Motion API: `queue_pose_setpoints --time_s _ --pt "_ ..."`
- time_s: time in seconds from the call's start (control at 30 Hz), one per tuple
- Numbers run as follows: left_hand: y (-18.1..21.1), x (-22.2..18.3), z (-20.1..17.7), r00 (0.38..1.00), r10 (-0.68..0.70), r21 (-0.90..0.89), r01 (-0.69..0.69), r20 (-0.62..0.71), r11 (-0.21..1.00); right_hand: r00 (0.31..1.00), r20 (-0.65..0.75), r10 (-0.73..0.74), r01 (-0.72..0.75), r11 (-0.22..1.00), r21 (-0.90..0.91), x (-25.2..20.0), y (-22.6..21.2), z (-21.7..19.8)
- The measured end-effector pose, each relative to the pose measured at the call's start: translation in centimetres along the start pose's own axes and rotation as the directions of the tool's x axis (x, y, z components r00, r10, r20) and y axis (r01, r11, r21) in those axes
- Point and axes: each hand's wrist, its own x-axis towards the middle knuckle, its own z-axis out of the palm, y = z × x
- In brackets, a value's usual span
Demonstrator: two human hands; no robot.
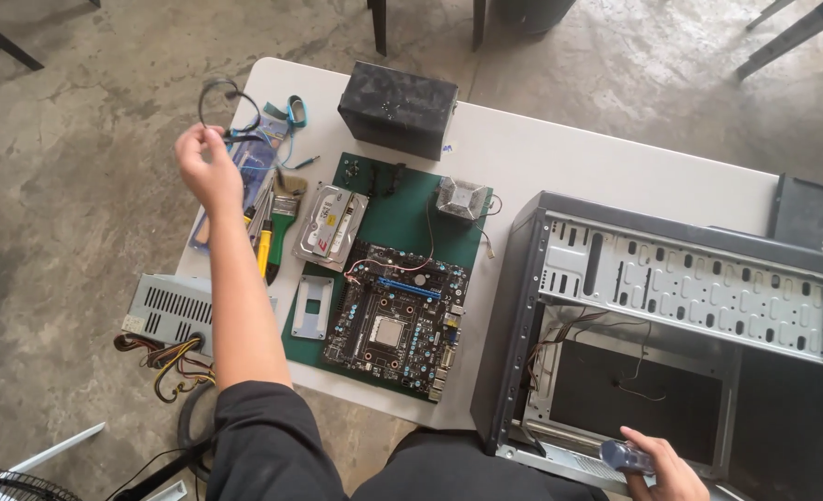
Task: Removing a motherboard from a desktop computer case using a screwdriver and placing it on an anti-static mat.
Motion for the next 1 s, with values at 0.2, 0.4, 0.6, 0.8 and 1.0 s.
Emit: queue_pose_setpoints --time_s 0.2,0.4,0.6,0.8,1.0 --pt "0.9 1.9 -0.5 0.954 -0.291 -0.003 0.292 0.076 0.956 0.979 0.165 0.121 -0.122 0.992 -0.001 0.8 1.3 0.4" --pt "1.4 0.4 1.5 0.623 -0.760 -0.125 0.782 0.187 0.610 0.930 0.311 0.197 -0.224 0.973 0.054 1.0 2.6 0.5" --pt "5.9 -6.5 0.7 0.598 -0.694 -0.381 0.798 0.402 0.468 0.873 0.412 0.262 -0.280 0.960 -0.015 1.0 1.2 0.0" --pt "32.9 -17.2 -6.0 0.878 -0.067 -0.581 0.370 0.475 0.725 0.994 0.102 -0.038 0.021 0.987 0.161 5.0 -11.1 -5.1" --pt "40.7 -26.6 -9.2 0.862 0.338 -0.624 -0.033 0.378 0.781 0.960 -0.280 -0.021 0.203 0.741 0.641 7.0 -19.0 -3.2"
